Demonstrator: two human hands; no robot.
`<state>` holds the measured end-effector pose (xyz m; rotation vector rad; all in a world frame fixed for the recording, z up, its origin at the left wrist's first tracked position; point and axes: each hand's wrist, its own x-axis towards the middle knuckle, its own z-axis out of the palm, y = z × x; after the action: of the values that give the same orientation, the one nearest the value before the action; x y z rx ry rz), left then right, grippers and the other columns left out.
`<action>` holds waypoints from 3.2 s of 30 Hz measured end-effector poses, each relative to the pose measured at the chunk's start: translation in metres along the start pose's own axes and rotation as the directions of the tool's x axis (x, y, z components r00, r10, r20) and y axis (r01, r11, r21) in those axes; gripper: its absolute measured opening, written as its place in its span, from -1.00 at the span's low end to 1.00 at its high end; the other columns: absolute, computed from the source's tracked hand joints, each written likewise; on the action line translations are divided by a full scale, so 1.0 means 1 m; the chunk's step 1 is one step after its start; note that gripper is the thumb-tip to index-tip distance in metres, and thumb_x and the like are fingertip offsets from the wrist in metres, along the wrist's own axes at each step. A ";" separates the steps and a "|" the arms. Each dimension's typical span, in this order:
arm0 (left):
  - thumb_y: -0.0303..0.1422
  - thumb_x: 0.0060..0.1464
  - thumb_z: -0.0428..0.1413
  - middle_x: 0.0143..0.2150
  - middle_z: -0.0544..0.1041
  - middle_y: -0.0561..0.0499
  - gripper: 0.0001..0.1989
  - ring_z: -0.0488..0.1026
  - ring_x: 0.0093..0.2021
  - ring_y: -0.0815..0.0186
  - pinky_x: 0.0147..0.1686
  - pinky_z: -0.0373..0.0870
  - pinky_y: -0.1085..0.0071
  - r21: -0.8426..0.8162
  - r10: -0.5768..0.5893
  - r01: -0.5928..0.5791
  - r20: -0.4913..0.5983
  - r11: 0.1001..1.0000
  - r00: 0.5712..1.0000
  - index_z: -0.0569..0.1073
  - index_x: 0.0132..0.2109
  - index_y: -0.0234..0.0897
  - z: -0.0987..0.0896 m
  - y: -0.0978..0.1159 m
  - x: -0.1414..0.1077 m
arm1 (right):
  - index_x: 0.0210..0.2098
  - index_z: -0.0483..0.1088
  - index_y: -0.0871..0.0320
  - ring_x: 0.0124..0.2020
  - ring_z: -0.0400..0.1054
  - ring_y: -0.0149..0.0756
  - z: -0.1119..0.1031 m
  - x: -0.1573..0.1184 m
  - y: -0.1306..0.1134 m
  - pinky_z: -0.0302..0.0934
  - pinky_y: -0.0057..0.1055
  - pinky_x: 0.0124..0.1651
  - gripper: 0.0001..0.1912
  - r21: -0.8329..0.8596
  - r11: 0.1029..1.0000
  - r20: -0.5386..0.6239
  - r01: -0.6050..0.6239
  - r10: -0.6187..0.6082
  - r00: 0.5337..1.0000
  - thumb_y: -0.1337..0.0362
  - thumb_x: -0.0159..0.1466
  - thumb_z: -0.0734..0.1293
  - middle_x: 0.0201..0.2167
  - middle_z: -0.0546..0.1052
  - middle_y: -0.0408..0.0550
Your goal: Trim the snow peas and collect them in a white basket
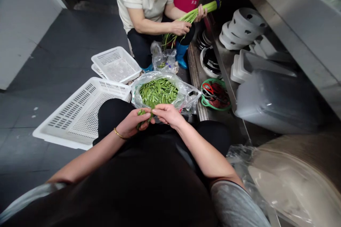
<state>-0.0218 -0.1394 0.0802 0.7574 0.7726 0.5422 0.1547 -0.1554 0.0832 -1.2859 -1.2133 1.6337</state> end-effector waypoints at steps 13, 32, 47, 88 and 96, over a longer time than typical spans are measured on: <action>-0.20 -0.13 0.28 -0.56 0.48 0.08 -0.63 0.27 -0.71 0.51 -0.74 0.09 0.61 0.128 -0.027 0.030 -0.025 0.991 0.999 0.37 -0.24 -0.31 0.003 -0.003 -0.007 | -0.24 0.39 0.18 -0.65 0.26 -0.47 -0.007 -0.015 -0.001 0.18 -0.51 -0.58 -0.63 0.002 0.989 -0.175 0.151 -0.148 0.973 0.05 0.08 0.42 -0.61 0.40 -0.23; -0.20 -0.18 0.30 -0.71 0.29 0.17 -0.64 0.11 -0.79 0.56 -0.78 -0.03 0.59 -0.117 0.022 -0.038 -0.135 0.992 0.991 0.31 -0.51 -0.33 0.002 -0.008 -0.004 | -0.37 0.40 0.15 -0.43 0.32 -0.37 0.000 -0.030 -0.010 0.21 -0.44 -0.35 -0.88 -0.852 0.332 0.013 0.404 -0.759 0.651 0.36 0.28 0.25 -0.47 0.45 -0.09; -0.27 -0.12 0.28 -0.73 0.30 0.16 -0.74 0.18 -0.72 0.52 -0.71 0.08 0.59 0.239 0.330 -0.267 -0.280 0.934 0.902 0.38 -0.40 -0.33 -0.001 -0.008 -0.012 | -0.50 0.38 0.19 -0.53 0.28 -0.44 0.020 -0.029 0.000 0.14 -0.52 -0.42 -0.70 -0.579 0.747 0.142 0.328 -0.304 0.942 0.23 0.32 0.21 -0.61 0.37 -0.19; -0.28 -0.10 0.28 -0.49 0.40 0.05 -0.72 0.12 -0.68 0.60 -0.69 0.02 0.59 -0.284 -0.006 0.005 -0.003 0.959 1.000 0.45 -0.32 -0.41 0.000 -0.014 0.007 | -0.35 0.38 0.17 -0.51 0.34 -0.40 0.001 -0.016 0.009 0.24 -0.48 -0.40 -0.81 -0.640 0.679 -0.234 0.359 -0.617 0.751 0.20 0.30 0.23 -0.50 0.47 -0.11; -0.29 -0.19 0.32 -0.58 0.44 0.06 -0.67 0.15 -0.71 0.56 -0.73 0.01 0.59 -0.176 0.061 -0.087 -0.150 0.981 0.987 0.30 -0.46 -0.35 0.000 -0.006 -0.004 | -0.37 0.38 0.19 -0.47 0.30 -0.34 0.003 -0.038 0.001 0.15 -0.42 -0.39 -0.73 -0.873 0.232 0.236 0.429 -0.569 0.788 0.28 0.36 0.12 -0.49 0.43 -0.03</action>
<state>-0.0235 -0.1461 0.0772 0.5834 0.8180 0.7308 0.1613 -0.1916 0.0933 -1.2871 -2.2884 0.2672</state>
